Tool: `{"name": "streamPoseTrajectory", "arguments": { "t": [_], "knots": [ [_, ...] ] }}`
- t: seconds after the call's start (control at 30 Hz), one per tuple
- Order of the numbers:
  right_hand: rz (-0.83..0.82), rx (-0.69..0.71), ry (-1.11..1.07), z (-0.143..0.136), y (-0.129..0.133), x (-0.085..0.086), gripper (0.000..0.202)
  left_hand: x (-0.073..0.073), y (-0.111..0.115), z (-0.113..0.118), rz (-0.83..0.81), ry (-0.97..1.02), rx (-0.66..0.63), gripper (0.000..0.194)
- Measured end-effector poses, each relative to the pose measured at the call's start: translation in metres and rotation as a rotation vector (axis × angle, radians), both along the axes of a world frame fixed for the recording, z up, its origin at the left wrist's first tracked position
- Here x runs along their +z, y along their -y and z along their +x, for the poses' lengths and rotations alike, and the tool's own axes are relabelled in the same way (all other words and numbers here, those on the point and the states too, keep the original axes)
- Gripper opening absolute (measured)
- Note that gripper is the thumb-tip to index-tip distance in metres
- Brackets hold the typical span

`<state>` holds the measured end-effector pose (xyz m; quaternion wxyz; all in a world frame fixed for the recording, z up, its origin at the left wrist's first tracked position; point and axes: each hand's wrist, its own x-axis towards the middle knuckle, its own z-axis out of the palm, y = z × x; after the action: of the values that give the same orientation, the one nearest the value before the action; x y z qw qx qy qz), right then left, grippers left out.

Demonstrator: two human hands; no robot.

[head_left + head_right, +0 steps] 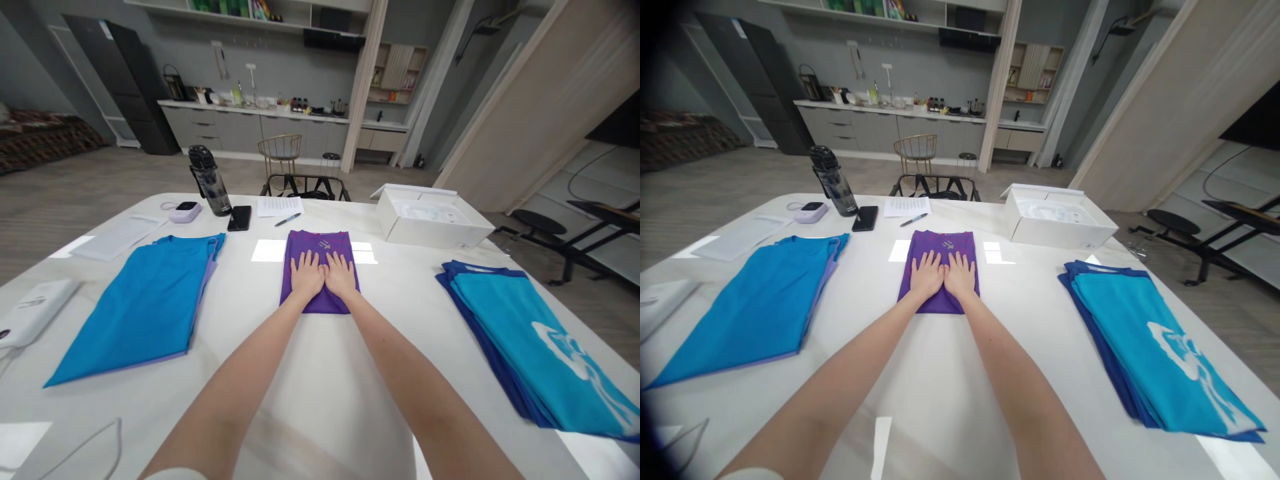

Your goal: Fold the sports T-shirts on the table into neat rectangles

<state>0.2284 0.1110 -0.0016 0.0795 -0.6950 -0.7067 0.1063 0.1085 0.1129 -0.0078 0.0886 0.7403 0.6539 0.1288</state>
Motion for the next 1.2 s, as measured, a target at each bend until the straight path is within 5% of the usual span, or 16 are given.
{"name": "streamPoseTrajectory", "arguments": {
  "t": [0.17, 0.43, 0.93, 1.2],
  "knots": [
    [0.060, -0.076, 0.028, -0.005, 0.038, -0.004, 0.060, 0.000, 0.028, -0.006, 0.027, -0.006, -0.020, 0.058],
    [0.072, 0.003, 0.054, 0.013, 0.082, -0.006, 0.065, -0.010, 0.066, -0.033, 0.111, -0.043, -0.199, 0.059],
    [0.057, 0.042, 0.071, 0.042, 0.155, -0.006, 0.070, 0.001, 0.138, -0.080, -0.012, -0.078, -0.234, 0.074],
    [0.207, -0.036, -0.008, 0.043, 0.167, 0.003, 0.056, -0.005, 0.150, -0.093, 0.058, -0.031, -0.251, 0.052]
  ]
}}
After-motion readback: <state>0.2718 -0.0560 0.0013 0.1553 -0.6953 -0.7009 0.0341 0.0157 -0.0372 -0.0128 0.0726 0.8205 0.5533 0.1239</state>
